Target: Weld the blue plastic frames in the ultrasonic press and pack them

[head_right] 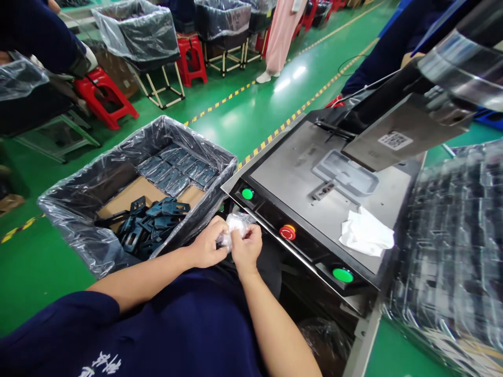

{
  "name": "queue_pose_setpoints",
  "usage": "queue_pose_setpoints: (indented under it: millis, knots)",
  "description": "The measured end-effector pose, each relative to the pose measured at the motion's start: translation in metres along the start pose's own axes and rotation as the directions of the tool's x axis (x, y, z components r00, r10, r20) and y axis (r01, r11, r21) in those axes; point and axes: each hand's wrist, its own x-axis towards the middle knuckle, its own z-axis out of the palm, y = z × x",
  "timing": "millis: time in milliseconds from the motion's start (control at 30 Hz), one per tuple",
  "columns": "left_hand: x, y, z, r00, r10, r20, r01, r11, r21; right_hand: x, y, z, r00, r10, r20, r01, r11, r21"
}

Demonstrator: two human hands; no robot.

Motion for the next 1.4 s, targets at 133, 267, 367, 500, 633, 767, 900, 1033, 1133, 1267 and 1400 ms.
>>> queue_pose_setpoints:
  millis: [133, 267, 367, 500, 633, 767, 900, 1033, 1133, 1267, 1400]
  knots:
    - [-0.002, -0.002, 0.005, 0.996, -0.085, -0.027, 0.085, 0.996, -0.003, -0.002, -0.002, 0.004, 0.998, -0.024, -0.059, 0.018, 0.996, -0.092]
    - [-0.001, -0.011, 0.007, 0.954, -0.273, -0.126, 0.249, 0.952, -0.177, 0.006, -0.006, -0.002, 0.964, 0.07, 0.256, -0.136, 0.958, 0.252]
    - [0.002, -0.016, 0.001, 0.895, -0.442, -0.057, 0.395, 0.846, -0.357, 0.011, -0.011, -0.014, 0.923, 0.046, 0.382, -0.2, 0.906, 0.373]
    - [0.005, -0.015, -0.009, 0.885, -0.458, 0.083, 0.441, 0.768, -0.464, 0.012, -0.013, -0.026, 0.982, -0.091, 0.168, 0.045, 0.965, 0.258]
    - [0.005, -0.014, -0.01, 0.911, -0.409, 0.05, 0.388, 0.81, -0.44, 0.014, -0.015, -0.031, 0.914, -0.057, 0.401, 0.025, 0.996, 0.085]
    - [0.005, -0.015, -0.011, 0.96, -0.279, -0.035, 0.254, 0.915, -0.314, 0.023, -0.019, -0.037, 0.846, 0.028, 0.532, -0.046, 0.999, 0.021]
    - [0.009, -0.017, -0.013, 0.944, -0.329, -0.028, 0.304, 0.897, -0.32, 0.025, -0.021, -0.041, 0.739, 0.048, 0.672, -0.092, 0.995, 0.03]
    - [0.012, -0.017, -0.005, 0.828, -0.561, -0.03, 0.474, 0.726, -0.499, 0.015, -0.02, -0.034, 0.735, -0.06, 0.675, 0.072, 0.997, 0.011]
    - [0.014, -0.018, 0.009, 0.699, -0.711, -0.081, 0.487, 0.556, -0.673, 0.004, -0.018, -0.027, 0.759, -0.195, 0.621, 0.301, 0.951, -0.069]
    - [0.015, -0.018, 0.024, 0.602, -0.793, -0.094, 0.496, 0.463, -0.735, -0.003, -0.018, -0.025, 0.751, -0.276, 0.6, 0.419, 0.901, -0.111]
    - [0.016, -0.017, 0.017, 0.696, -0.698, -0.168, 0.495, 0.636, -0.592, 0.005, -0.013, -0.029, 0.801, -0.185, 0.57, 0.269, 0.961, -0.066]
